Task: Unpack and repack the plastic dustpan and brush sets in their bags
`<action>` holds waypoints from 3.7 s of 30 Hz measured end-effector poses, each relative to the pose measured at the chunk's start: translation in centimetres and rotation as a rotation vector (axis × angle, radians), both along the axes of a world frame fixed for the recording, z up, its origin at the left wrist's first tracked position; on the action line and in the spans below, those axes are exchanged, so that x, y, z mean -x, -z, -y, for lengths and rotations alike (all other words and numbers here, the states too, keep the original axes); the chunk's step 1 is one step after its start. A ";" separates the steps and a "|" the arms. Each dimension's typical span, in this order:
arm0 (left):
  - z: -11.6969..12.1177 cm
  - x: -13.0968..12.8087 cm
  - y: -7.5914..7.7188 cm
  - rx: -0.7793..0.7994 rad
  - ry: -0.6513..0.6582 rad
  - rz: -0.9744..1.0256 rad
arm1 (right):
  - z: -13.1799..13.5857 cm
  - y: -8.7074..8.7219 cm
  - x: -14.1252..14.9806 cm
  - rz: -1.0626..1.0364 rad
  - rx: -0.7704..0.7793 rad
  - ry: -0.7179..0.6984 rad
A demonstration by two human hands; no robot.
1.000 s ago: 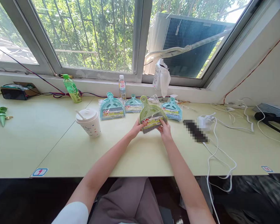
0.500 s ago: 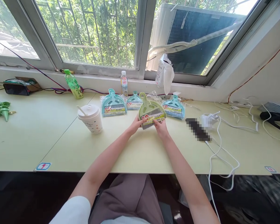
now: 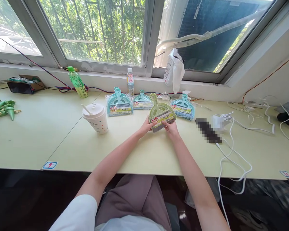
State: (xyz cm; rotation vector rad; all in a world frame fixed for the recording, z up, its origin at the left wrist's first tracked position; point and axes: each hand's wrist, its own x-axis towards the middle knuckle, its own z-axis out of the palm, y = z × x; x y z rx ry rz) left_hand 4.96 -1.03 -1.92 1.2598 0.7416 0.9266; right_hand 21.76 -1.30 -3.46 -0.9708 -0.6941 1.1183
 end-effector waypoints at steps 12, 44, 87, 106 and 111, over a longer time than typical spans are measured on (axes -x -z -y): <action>-0.7 0.6 -0.2 0.002 -0.037 0.022 | 0.2 -0.4 -0.4 -0.041 -0.039 -0.102; -1.5 0.2 0.3 0.447 -0.097 0.167 | 1.1 -1.8 -3.8 0.111 0.278 -0.190; -3.0 6.1 -2.2 0.212 0.132 -0.427 | 0.7 0.3 -2.6 1.409 -0.056 0.066; -3.9 3.7 0.4 0.096 -0.404 -0.436 | -0.8 2.0 -1.8 1.267 0.214 0.060; -4.5 4.1 0.3 0.149 -0.292 -0.451 | -0.8 1.9 -1.7 1.149 0.174 0.052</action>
